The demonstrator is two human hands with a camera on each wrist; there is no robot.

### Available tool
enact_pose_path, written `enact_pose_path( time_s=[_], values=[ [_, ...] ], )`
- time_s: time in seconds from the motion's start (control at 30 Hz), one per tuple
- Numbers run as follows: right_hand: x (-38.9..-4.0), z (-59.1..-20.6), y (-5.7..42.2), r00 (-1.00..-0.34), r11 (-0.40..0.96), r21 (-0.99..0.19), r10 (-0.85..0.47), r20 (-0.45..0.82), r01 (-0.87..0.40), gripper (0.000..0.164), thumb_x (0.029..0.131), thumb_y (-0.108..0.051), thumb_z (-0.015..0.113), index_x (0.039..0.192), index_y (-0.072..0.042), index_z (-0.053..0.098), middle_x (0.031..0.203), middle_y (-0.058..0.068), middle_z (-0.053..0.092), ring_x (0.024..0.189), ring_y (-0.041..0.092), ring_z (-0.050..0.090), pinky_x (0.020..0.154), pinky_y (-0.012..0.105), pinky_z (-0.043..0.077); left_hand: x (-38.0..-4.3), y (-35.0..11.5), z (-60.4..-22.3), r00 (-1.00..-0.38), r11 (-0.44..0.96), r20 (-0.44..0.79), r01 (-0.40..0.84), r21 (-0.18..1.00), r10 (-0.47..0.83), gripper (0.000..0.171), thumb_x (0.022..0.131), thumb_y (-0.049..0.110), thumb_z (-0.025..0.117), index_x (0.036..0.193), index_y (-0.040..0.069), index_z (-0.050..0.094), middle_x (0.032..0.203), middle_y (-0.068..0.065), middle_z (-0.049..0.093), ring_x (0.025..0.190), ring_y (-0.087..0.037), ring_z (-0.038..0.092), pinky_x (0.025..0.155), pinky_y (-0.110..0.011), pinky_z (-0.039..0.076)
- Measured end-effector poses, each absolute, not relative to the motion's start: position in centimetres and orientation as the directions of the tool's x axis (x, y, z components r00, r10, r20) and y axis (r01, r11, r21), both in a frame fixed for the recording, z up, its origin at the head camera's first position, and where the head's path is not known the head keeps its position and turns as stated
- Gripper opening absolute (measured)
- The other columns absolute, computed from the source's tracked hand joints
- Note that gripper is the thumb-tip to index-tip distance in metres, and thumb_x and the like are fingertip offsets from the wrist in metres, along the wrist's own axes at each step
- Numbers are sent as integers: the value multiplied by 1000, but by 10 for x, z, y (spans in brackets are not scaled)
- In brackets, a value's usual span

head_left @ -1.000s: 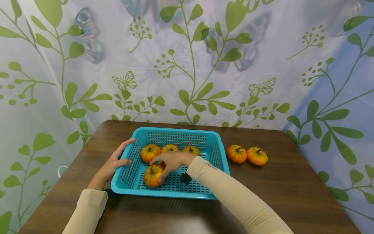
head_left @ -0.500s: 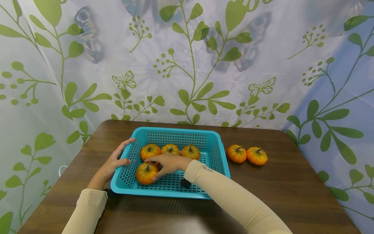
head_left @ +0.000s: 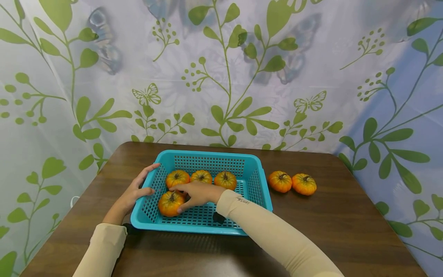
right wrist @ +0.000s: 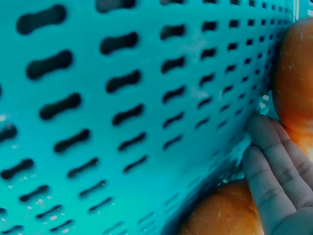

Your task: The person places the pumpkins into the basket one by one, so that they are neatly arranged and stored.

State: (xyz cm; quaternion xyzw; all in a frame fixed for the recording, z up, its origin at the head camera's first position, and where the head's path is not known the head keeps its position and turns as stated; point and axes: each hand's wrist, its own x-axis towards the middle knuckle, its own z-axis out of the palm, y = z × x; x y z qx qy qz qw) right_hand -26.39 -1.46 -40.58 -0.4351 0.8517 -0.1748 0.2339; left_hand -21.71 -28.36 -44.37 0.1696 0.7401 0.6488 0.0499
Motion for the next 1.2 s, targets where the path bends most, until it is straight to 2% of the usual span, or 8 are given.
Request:
enact_pose_path(
  time_s=[0.27, 0.53, 0.73, 1.0, 1.2],
  values=[
    [-265, -396, -8, -515, 562, -552, -817, -258, -615, 79, 99, -35, 80, 167, -20, 43, 143, 13, 67, 124, 21, 67, 102, 30, 54, -218, -283, -444, -935, 103, 149, 191, 976, 322, 79, 92, 3, 57, 166, 23, 35, 170, -33, 17, 133, -57, 43, 90, -36, 58],
    [-270, -383, 2, -507, 514, -675, -830, -234, -530, 67, 101, -23, 78, 162, -13, 51, 137, 16, 67, 118, 22, 70, 98, 27, 55, -219, -284, -444, -934, 107, 154, 198, 974, 322, 80, 92, 3, 56, 167, 18, 33, 170, -32, 16, 134, -59, 42, 90, -35, 58],
    [-274, -375, 11, -507, 447, -782, -839, -198, -435, 60, 101, -16, 77, 157, -8, 57, 135, 19, 69, 117, 25, 71, 96, 29, 57, -219, -285, -445, -938, 112, 147, 191, 975, 315, 79, 92, 4, 56, 167, 19, 33, 170, -32, 18, 135, -58, 42, 91, -37, 58],
    [-280, -372, 23, -510, 306, -922, -847, -151, -235, 58, 102, -8, 72, 156, 1, 53, 136, 24, 66, 113, 22, 70, 101, 38, 57, -219, -284, -445, -937, 108, 150, 193, 975, 316, 79, 92, 4, 56, 167, 18, 33, 170, -32, 18, 135, -58, 42, 92, -37, 58],
    [-284, -368, 32, -524, 239, -949, -846, -100, -205, 58, 105, -10, 67, 159, 1, 49, 143, 26, 64, 120, 20, 68, 106, 36, 53, -219, -284, -446, -936, 103, 155, 196, 975, 316, 80, 92, 3, 56, 167, 19, 34, 169, -32, 18, 133, -58, 43, 90, -36, 58]
  ],
)
